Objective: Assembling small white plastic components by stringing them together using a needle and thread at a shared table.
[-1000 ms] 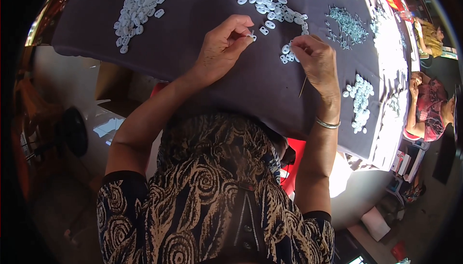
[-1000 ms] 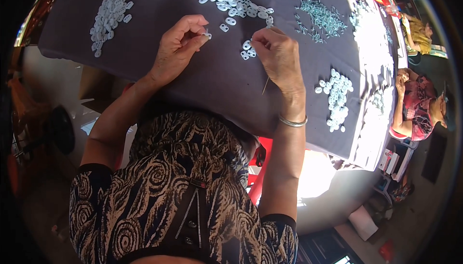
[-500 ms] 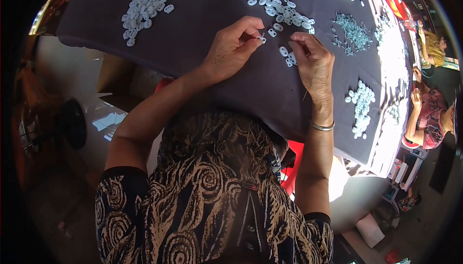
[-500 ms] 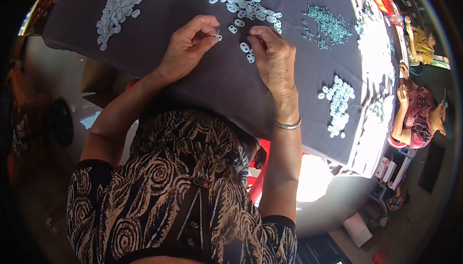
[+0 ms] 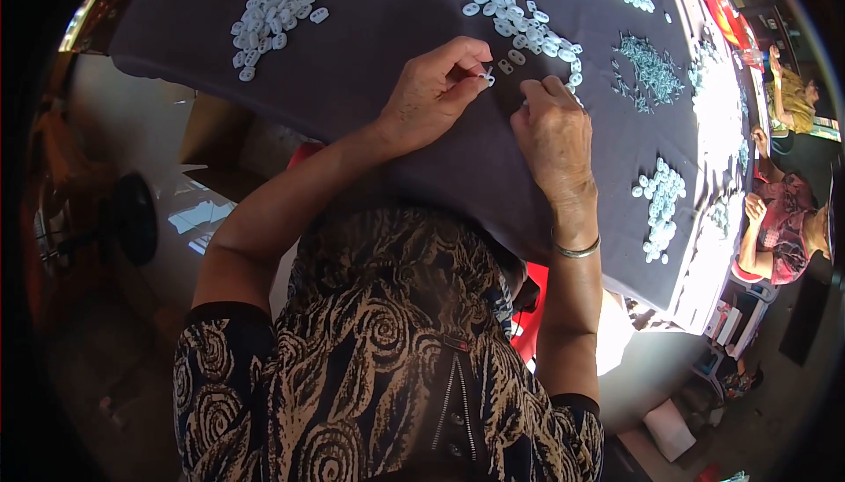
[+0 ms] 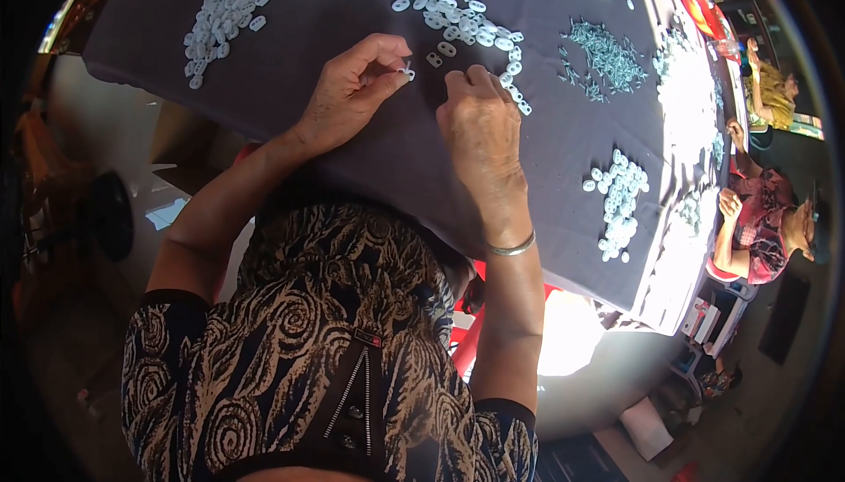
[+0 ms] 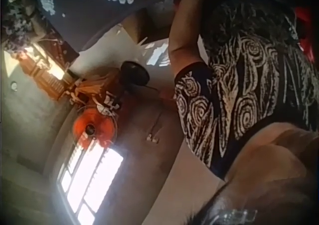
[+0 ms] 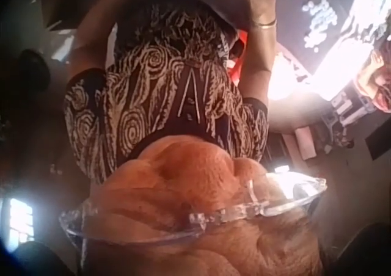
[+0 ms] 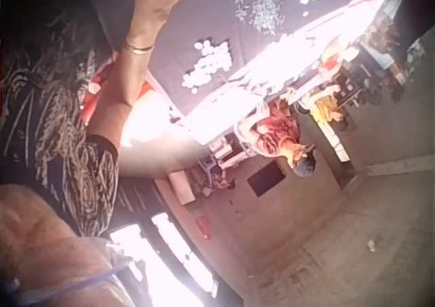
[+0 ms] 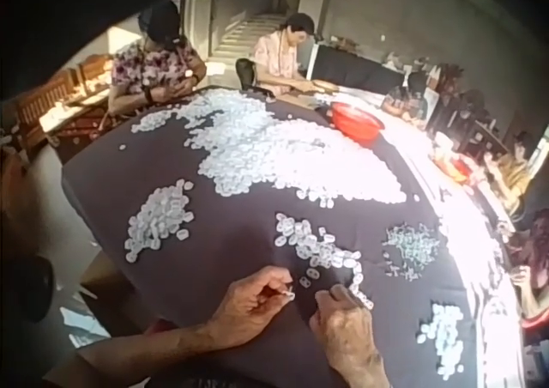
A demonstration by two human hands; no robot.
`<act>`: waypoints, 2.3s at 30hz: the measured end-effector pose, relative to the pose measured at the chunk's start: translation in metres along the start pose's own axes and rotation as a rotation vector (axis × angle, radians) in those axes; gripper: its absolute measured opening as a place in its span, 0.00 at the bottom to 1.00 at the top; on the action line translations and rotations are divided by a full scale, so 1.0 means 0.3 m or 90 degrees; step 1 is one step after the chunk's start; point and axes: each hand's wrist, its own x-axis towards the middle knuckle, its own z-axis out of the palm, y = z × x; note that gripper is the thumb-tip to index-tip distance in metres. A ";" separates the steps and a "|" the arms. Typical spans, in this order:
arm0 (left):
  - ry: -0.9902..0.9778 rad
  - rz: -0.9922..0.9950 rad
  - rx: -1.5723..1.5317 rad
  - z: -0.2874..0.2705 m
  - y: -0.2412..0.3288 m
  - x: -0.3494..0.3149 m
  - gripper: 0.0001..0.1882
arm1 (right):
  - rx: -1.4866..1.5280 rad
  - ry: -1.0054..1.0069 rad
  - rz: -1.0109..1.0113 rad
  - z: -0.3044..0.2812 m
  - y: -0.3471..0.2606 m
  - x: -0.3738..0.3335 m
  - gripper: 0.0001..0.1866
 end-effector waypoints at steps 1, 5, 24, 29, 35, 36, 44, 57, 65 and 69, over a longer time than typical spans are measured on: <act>-0.002 -0.003 -0.005 0.000 0.001 0.000 0.13 | 0.000 0.001 -0.001 0.001 -0.001 0.002 0.07; -0.002 -0.002 -0.007 -0.001 -0.005 -0.003 0.13 | 0.029 0.019 0.060 0.007 0.009 0.006 0.08; 0.001 -0.016 -0.024 -0.004 -0.007 -0.002 0.13 | 0.054 0.050 -0.008 0.029 0.004 0.009 0.08; -0.031 -0.027 -0.025 -0.006 0.000 -0.007 0.15 | 0.111 0.049 0.015 0.028 0.017 0.007 0.05; -0.122 -0.040 -0.014 -0.010 0.021 -0.005 0.21 | 0.549 0.056 0.274 0.014 0.014 0.013 0.05; -0.137 -0.059 -0.023 -0.012 0.031 -0.002 0.22 | 0.658 0.005 0.334 0.001 0.009 0.016 0.06; -0.171 -0.059 -0.009 -0.014 0.030 0.001 0.25 | 0.654 0.016 0.281 0.028 -0.007 0.013 0.08; -0.168 -0.057 0.021 -0.013 0.039 -0.001 0.25 | 0.628 0.027 0.223 0.038 -0.001 0.009 0.08; -0.164 -0.053 0.023 -0.011 0.037 -0.002 0.25 | 0.608 0.027 0.205 0.045 0.007 0.006 0.08; -0.156 -0.045 0.014 -0.009 0.038 -0.002 0.25 | 0.609 0.017 0.203 0.044 0.003 0.004 0.07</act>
